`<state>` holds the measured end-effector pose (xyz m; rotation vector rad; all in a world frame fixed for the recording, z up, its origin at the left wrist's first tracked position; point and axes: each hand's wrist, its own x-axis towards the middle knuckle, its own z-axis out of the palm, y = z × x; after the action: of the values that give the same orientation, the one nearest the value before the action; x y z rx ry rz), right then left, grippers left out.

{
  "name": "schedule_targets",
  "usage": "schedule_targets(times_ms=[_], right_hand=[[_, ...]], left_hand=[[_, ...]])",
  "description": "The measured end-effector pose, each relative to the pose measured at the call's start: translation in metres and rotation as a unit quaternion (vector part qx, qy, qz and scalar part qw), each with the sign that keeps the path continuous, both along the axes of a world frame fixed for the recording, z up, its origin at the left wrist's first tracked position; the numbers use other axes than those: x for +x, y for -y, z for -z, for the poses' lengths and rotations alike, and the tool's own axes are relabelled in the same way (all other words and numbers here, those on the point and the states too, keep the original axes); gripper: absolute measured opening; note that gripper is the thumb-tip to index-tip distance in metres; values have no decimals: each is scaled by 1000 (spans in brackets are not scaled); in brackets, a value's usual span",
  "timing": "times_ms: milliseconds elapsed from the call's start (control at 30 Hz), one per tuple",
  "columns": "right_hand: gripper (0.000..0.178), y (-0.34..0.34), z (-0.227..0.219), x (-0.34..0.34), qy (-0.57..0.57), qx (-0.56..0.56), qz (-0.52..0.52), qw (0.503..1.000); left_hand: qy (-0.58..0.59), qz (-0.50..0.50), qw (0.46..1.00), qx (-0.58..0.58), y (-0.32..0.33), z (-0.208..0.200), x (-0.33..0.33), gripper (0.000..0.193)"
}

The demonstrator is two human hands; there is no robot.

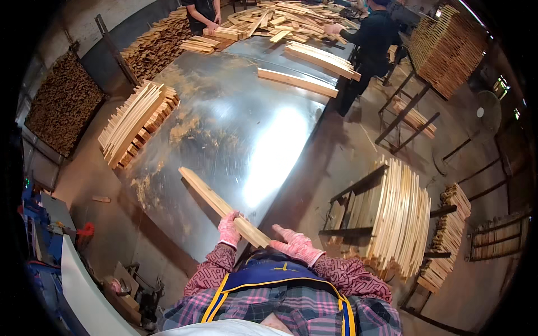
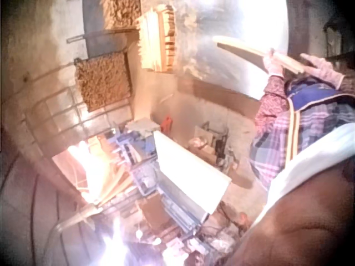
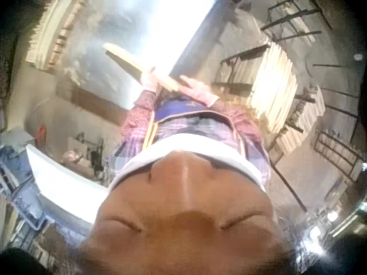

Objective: The person gathers thin wooden planks from a metal table and stacks them onto a conveyor belt. They repeatedly pick up bundles of planks, align them, and place them onto the moving belt in a workshop environment.

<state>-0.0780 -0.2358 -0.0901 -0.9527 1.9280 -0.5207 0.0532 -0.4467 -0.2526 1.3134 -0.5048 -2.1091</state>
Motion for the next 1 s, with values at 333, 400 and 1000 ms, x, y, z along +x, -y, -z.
schedule_targets(times_ms=[333,400,1000], right_hand=[[75,112,107,-371,-218,-100,179,954],[64,162,89,-447,-273,-43,161,948],[38,273,157,-735,-380,52,149,911]], left_hand=[[77,-54,995,32,59,-5,-128,27],[87,-84,993,12,66,7,-141,32],[159,-128,976,74,119,-51,-320,33]])
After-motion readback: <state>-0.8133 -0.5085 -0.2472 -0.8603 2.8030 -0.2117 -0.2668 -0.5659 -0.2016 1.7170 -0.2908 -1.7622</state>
